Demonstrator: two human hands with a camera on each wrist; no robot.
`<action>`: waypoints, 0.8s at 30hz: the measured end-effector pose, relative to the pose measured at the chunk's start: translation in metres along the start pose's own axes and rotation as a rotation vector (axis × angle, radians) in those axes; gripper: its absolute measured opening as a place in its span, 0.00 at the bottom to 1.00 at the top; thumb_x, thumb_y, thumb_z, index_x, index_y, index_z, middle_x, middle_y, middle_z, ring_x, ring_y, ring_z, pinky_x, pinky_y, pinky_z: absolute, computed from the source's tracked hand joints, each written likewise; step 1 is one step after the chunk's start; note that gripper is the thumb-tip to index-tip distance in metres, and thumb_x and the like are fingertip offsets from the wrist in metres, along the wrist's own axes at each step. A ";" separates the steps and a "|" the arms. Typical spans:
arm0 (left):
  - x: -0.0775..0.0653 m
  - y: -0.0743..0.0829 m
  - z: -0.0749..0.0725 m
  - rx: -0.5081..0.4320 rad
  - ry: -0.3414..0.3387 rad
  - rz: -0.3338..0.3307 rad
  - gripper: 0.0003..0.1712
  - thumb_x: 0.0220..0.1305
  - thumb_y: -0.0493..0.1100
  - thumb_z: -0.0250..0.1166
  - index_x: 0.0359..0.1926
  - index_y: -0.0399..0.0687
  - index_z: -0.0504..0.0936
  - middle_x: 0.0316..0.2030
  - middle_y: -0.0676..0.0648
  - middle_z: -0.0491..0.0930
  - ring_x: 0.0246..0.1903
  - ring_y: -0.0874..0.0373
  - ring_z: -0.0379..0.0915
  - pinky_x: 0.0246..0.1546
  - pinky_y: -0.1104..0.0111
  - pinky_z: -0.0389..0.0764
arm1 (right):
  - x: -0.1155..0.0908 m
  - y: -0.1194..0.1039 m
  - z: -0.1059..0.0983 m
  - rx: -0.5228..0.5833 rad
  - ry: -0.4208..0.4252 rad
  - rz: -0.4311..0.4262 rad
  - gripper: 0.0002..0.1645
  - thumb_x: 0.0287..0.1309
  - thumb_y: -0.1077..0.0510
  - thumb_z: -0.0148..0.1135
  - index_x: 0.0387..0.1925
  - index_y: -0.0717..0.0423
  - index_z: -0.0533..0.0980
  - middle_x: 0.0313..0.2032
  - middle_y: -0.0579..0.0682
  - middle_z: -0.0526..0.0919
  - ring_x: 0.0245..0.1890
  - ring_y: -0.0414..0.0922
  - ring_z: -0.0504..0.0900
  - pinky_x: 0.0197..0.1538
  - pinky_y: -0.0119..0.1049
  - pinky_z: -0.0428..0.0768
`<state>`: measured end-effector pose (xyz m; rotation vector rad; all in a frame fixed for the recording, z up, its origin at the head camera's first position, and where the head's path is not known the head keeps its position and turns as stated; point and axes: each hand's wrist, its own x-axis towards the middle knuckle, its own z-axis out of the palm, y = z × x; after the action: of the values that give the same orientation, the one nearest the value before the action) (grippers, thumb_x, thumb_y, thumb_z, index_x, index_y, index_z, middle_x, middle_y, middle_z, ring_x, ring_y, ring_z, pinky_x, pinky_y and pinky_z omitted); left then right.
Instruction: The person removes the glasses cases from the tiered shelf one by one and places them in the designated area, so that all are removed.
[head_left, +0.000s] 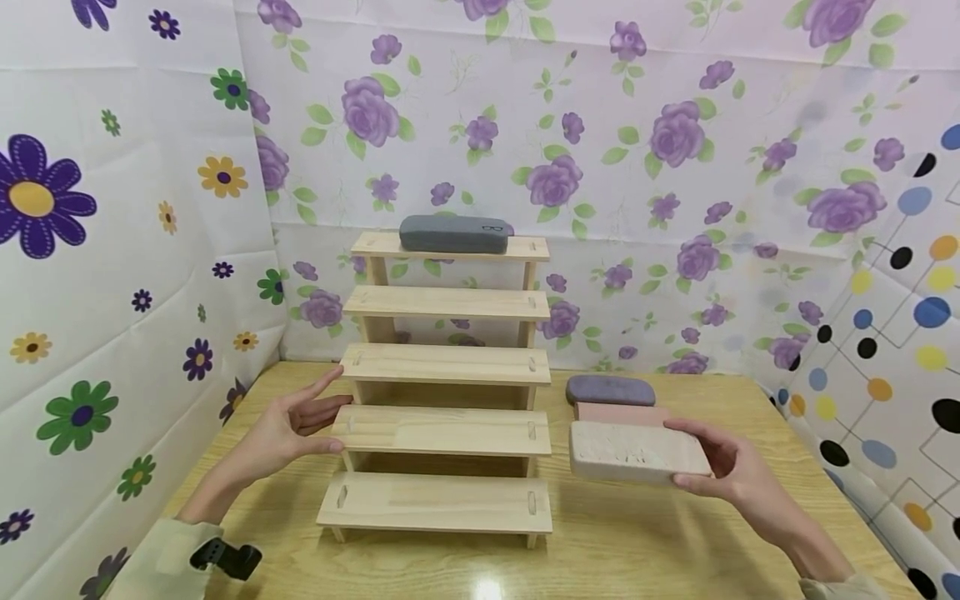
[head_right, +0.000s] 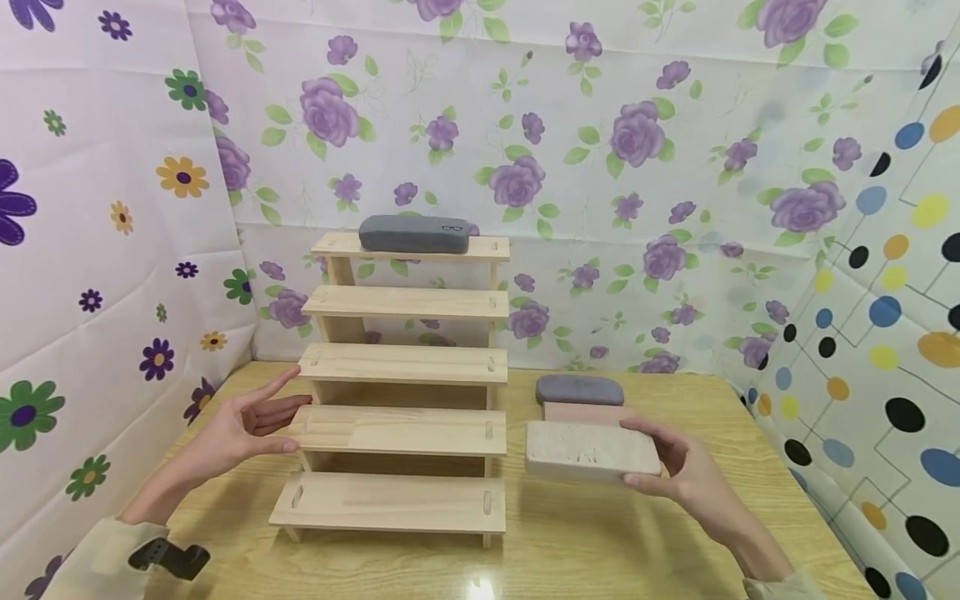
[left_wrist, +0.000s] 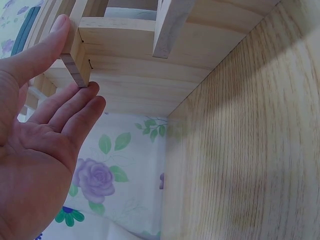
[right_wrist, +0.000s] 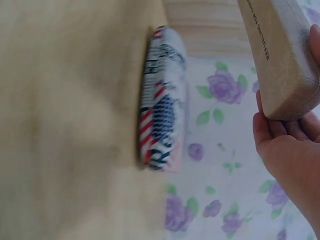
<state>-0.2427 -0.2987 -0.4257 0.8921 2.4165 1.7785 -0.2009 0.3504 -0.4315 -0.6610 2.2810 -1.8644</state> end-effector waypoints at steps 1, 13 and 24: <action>0.000 0.000 0.000 -0.001 0.000 -0.002 0.61 0.59 0.27 0.77 0.85 0.48 0.51 0.71 0.25 0.67 0.68 0.53 0.71 0.62 0.66 0.78 | -0.002 0.003 -0.001 0.010 -0.007 0.011 0.39 0.70 0.72 0.63 0.78 0.62 0.63 0.70 0.49 0.73 0.56 0.44 0.82 0.50 0.43 0.89; 0.000 -0.002 0.000 0.019 0.006 0.013 0.61 0.59 0.27 0.77 0.85 0.48 0.52 0.70 0.25 0.68 0.68 0.47 0.70 0.62 0.64 0.78 | -0.023 0.021 -0.008 -0.110 0.060 0.155 0.39 0.65 0.66 0.71 0.75 0.63 0.68 0.70 0.53 0.74 0.59 0.39 0.80 0.53 0.36 0.85; 0.000 -0.002 -0.001 0.014 0.003 0.012 0.61 0.59 0.27 0.77 0.85 0.48 0.51 0.70 0.25 0.67 0.69 0.43 0.68 0.63 0.64 0.78 | -0.033 0.034 -0.011 -0.184 0.094 0.256 0.44 0.62 0.60 0.76 0.75 0.66 0.67 0.73 0.69 0.66 0.59 0.31 0.77 0.53 0.30 0.82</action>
<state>-0.2440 -0.3002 -0.4273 0.9073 2.4337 1.7698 -0.1842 0.3785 -0.4668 -0.2877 2.4810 -1.6156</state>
